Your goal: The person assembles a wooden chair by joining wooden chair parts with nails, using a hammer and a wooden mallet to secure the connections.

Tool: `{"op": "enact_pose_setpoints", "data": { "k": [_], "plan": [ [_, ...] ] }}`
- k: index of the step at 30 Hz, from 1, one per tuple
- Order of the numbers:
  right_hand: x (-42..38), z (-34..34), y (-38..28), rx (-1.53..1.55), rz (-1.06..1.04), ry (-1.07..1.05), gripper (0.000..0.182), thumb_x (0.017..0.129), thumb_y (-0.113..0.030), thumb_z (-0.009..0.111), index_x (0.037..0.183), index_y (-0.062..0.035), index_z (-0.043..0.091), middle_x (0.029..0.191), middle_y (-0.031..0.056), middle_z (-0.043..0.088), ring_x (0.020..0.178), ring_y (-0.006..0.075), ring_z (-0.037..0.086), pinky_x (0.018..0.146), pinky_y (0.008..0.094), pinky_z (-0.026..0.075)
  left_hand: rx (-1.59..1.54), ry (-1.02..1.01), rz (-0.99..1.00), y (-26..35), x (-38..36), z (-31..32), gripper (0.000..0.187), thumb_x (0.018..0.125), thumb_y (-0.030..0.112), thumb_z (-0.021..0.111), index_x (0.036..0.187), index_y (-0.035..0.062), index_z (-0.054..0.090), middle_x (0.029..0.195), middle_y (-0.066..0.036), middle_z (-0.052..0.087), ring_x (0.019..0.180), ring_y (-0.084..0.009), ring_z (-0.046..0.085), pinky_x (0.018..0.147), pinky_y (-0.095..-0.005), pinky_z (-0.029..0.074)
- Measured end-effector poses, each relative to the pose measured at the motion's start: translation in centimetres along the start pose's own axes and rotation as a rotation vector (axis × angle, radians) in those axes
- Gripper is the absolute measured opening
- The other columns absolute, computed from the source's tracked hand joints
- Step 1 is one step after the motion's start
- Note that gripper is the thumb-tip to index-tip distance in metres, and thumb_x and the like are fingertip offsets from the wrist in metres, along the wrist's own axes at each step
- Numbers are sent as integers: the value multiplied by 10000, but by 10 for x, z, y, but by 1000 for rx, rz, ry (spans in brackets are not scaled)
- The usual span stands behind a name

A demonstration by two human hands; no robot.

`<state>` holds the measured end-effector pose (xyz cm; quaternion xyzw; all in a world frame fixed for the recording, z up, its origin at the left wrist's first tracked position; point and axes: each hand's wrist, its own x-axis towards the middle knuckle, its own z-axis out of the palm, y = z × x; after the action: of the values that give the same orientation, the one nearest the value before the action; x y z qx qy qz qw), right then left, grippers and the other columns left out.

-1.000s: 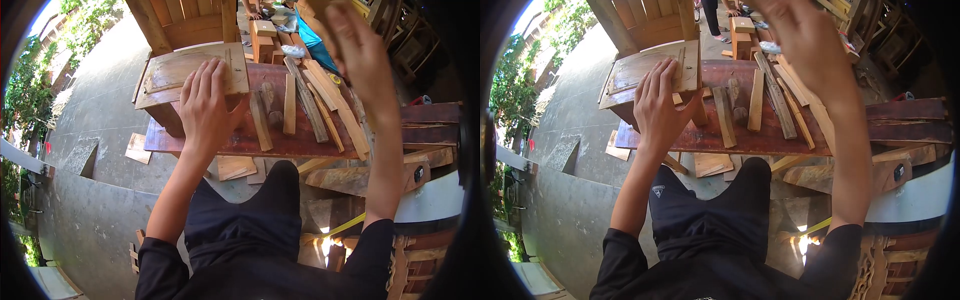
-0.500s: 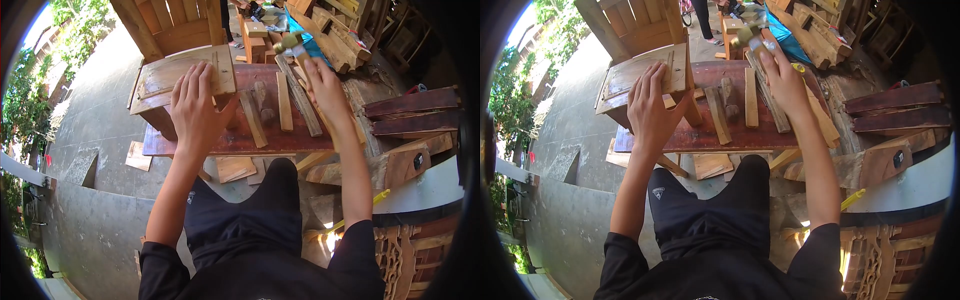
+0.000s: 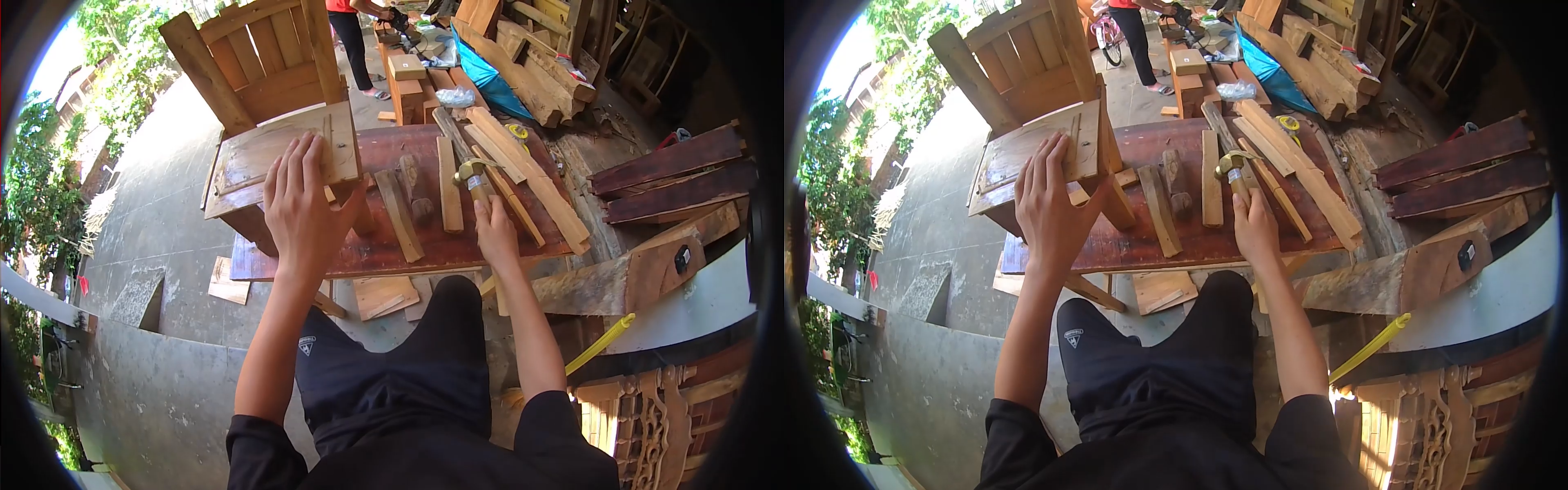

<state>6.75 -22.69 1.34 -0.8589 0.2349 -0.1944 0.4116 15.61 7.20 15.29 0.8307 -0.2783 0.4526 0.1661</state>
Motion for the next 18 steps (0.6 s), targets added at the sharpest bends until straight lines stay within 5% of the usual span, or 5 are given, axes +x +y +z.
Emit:
{"op": "enact_pose_setpoints", "data": {
  "k": [18],
  "plan": [
    [-7, 3, 4, -82, -78, 36, 624, 1030, -376, 645, 1477, 13, 451, 1146, 362, 711, 1125, 548, 671, 960, 587, 524, 9, 19, -28, 1, -1, 8, 762, 793, 426, 921, 1407, 95, 616, 1443, -86, 649, 1335, -320, 605, 1171, -459, 419]
  ]
}}
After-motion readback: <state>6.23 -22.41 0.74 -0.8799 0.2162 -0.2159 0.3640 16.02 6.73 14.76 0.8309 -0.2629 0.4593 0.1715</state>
